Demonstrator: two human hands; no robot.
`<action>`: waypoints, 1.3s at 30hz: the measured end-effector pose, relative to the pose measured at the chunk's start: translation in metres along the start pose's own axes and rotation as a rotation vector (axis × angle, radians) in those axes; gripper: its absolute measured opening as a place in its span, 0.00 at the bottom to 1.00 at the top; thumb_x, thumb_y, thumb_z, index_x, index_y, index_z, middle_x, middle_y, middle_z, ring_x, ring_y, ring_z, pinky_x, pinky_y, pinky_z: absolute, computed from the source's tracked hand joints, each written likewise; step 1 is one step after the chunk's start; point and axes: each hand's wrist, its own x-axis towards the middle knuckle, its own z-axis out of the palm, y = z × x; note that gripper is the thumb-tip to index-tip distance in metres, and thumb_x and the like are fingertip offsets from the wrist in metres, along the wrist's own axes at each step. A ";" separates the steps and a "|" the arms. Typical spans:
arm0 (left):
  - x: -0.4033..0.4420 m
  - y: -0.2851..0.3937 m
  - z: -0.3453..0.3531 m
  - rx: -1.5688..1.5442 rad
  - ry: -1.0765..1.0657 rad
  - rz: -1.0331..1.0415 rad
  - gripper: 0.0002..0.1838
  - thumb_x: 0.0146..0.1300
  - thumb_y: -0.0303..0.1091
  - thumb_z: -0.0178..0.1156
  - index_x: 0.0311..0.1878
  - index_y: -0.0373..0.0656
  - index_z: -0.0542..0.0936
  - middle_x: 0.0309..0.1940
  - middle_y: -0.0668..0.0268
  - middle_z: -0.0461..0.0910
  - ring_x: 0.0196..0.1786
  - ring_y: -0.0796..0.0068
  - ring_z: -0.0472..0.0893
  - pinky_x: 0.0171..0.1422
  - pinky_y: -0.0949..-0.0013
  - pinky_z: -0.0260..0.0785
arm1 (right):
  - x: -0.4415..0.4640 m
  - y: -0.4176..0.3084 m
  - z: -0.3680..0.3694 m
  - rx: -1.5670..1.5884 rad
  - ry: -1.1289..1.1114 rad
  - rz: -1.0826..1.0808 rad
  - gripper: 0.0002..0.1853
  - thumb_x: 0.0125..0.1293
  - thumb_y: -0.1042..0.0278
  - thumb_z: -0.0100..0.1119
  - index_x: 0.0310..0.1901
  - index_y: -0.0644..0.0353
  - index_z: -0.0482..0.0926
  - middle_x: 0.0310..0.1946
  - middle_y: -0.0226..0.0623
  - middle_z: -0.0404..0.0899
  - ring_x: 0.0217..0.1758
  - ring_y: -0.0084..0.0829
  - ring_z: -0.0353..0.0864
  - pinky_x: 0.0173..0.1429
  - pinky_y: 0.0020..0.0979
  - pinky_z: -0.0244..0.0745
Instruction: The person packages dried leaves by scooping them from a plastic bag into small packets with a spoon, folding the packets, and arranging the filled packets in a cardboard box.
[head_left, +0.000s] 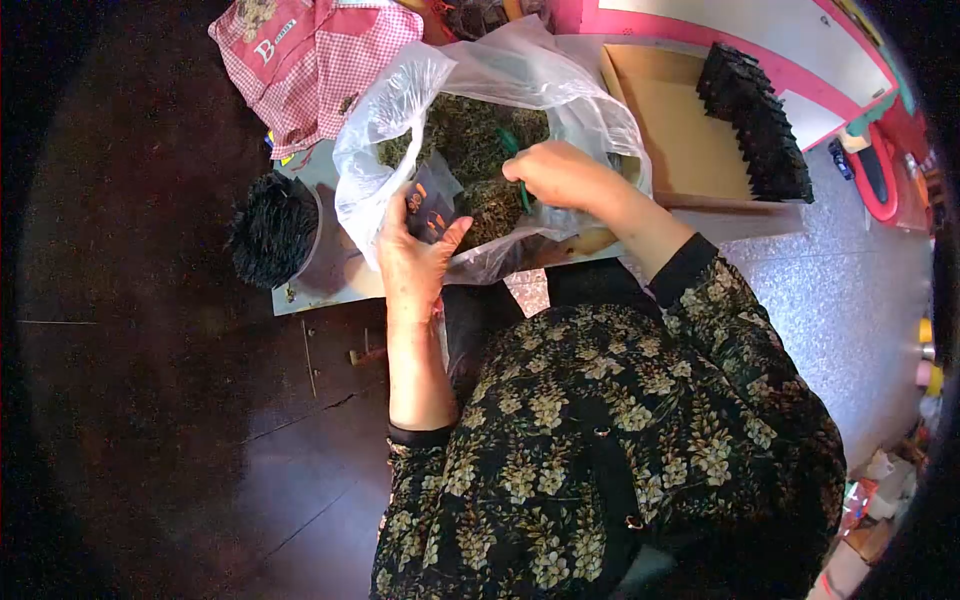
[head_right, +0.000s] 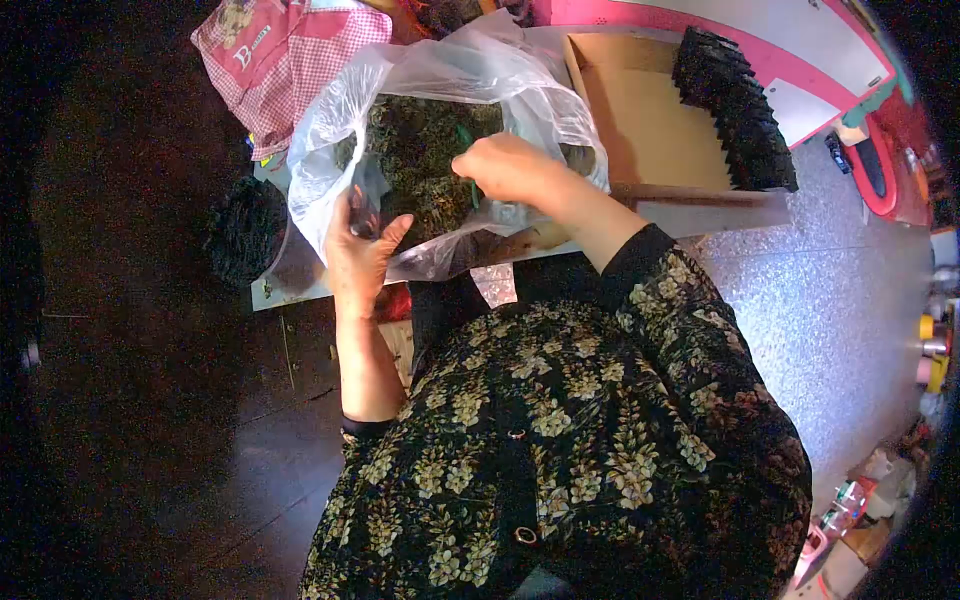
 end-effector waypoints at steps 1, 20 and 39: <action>0.000 0.000 0.000 0.043 0.027 0.042 0.36 0.41 0.29 0.78 0.57 0.37 0.73 0.44 0.61 0.81 0.44 0.74 0.79 0.52 0.69 0.72 | 0.000 0.005 0.001 0.051 0.016 -0.034 0.07 0.51 0.77 0.55 0.34 0.59 0.77 0.31 0.48 0.79 0.38 0.53 0.79 0.39 0.48 0.72; 0.001 -0.001 0.000 0.060 0.052 0.024 0.32 0.41 0.32 0.78 0.52 0.38 0.75 0.40 0.59 0.83 0.41 0.69 0.81 0.48 0.66 0.73 | -0.012 -0.011 -0.025 0.227 0.426 0.344 0.12 0.57 0.61 0.53 0.31 0.61 0.80 0.29 0.54 0.79 0.35 0.54 0.80 0.42 0.47 0.74; 0.013 -0.007 0.006 0.450 -0.012 0.095 0.35 0.41 0.38 0.76 0.54 0.38 0.74 0.42 0.52 0.81 0.46 0.49 0.80 0.50 0.55 0.72 | 0.000 0.004 -0.011 1.441 0.545 0.537 0.09 0.60 0.68 0.55 0.27 0.61 0.82 0.14 0.32 0.73 0.11 0.18 0.64 0.14 0.22 0.54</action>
